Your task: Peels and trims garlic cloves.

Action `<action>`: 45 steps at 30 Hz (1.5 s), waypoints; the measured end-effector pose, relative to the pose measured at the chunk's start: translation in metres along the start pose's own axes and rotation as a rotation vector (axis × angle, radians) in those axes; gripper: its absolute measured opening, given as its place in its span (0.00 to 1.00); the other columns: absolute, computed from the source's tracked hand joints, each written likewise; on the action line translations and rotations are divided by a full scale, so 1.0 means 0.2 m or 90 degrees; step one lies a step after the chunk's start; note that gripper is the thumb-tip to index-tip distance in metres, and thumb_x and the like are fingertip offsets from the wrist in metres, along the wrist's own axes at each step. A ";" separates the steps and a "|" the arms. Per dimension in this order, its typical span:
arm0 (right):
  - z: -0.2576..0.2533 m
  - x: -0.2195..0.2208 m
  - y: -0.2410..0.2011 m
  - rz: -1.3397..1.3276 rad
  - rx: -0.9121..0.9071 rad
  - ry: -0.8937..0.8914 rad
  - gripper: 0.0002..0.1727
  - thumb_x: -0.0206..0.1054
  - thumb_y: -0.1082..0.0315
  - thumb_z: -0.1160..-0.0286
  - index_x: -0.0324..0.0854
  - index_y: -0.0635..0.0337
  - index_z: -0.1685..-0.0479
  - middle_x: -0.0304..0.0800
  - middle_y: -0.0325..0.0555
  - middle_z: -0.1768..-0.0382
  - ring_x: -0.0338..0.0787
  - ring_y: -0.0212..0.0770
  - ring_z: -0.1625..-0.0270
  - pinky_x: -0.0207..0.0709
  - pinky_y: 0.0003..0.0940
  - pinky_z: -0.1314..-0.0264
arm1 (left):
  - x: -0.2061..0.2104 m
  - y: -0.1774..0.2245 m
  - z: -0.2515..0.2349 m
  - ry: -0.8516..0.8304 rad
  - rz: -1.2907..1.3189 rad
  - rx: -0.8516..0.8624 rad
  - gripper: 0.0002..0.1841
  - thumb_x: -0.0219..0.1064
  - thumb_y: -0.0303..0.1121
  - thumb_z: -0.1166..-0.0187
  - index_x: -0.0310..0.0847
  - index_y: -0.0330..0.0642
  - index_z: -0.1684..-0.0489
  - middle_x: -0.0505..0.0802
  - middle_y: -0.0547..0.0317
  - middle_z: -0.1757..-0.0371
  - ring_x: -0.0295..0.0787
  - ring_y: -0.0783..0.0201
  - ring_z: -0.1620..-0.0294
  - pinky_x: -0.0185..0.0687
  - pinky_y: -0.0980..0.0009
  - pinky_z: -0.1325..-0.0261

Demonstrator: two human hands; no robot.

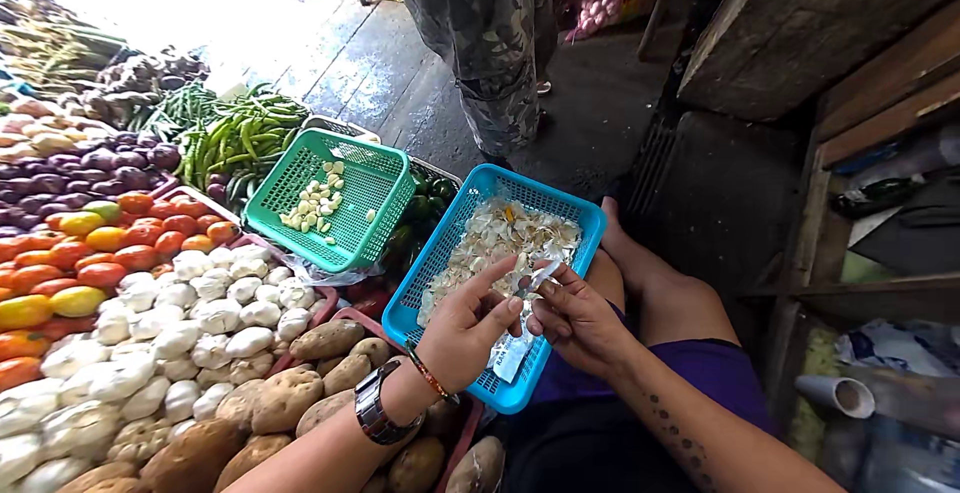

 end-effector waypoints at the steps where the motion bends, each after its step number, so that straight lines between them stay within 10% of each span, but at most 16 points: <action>1: 0.00 -0.01 0.00 0.000 0.003 0.012 0.09 0.61 0.74 0.14 0.76 0.56 0.41 0.91 0.48 0.51 0.80 0.27 0.79 0.81 0.23 0.71 | 0.00 0.01 0.00 -0.001 -0.031 0.017 0.28 0.61 0.36 0.12 0.66 0.40 0.14 0.92 0.67 0.66 0.80 0.78 0.76 0.76 0.82 0.73; 16: 0.00 0.02 0.07 -0.075 0.057 -0.008 0.09 0.62 0.68 0.13 0.77 0.51 0.41 0.88 0.43 0.61 0.80 0.29 0.76 0.82 0.26 0.65 | 0.01 0.04 0.02 0.037 -0.212 0.144 0.20 0.61 0.35 0.11 0.81 0.45 0.24 0.96 0.62 0.51 0.90 0.77 0.62 0.89 0.78 0.54; 26: 0.00 0.02 0.09 -0.107 0.038 -0.021 0.09 0.62 0.67 0.13 0.77 0.49 0.41 0.88 0.44 0.59 0.81 0.30 0.73 0.81 0.27 0.63 | 0.02 0.03 0.02 0.082 -0.200 0.137 0.18 0.59 0.35 0.10 0.85 0.44 0.28 0.95 0.65 0.60 0.89 0.79 0.63 0.86 0.79 0.54; 34: -0.01 -0.01 0.11 -0.090 0.026 -0.040 0.11 0.66 0.65 0.16 0.78 0.47 0.40 0.90 0.44 0.52 0.83 0.30 0.72 0.82 0.26 0.63 | 0.02 -0.06 0.01 0.098 0.063 -0.043 0.17 0.60 0.31 0.12 0.83 0.44 0.27 0.84 0.67 0.73 0.71 0.75 0.82 0.68 0.79 0.80; 40: -0.02 0.00 0.00 0.038 0.017 0.039 0.13 0.59 0.64 0.10 0.79 0.55 0.34 0.92 0.41 0.59 0.81 0.26 0.77 0.81 0.22 0.69 | 0.02 0.02 0.02 0.111 -0.137 0.061 0.17 0.60 0.32 0.12 0.85 0.47 0.29 0.94 0.69 0.51 0.83 0.84 0.66 0.81 0.84 0.58; 45: 0.00 0.03 -0.04 0.130 0.017 0.011 0.13 0.57 0.72 0.12 0.81 0.62 0.36 0.92 0.41 0.54 0.78 0.23 0.78 0.79 0.19 0.70 | -0.01 0.02 0.01 0.135 -0.128 0.047 0.17 0.60 0.32 0.12 0.84 0.44 0.29 0.93 0.68 0.55 0.81 0.82 0.69 0.79 0.82 0.63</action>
Point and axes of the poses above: each hand's wrist, its own z-axis away from the middle knuckle, its own x-axis out of the palm, y = z × x, the point moved 8 cm from there along -z, towards the middle knuckle
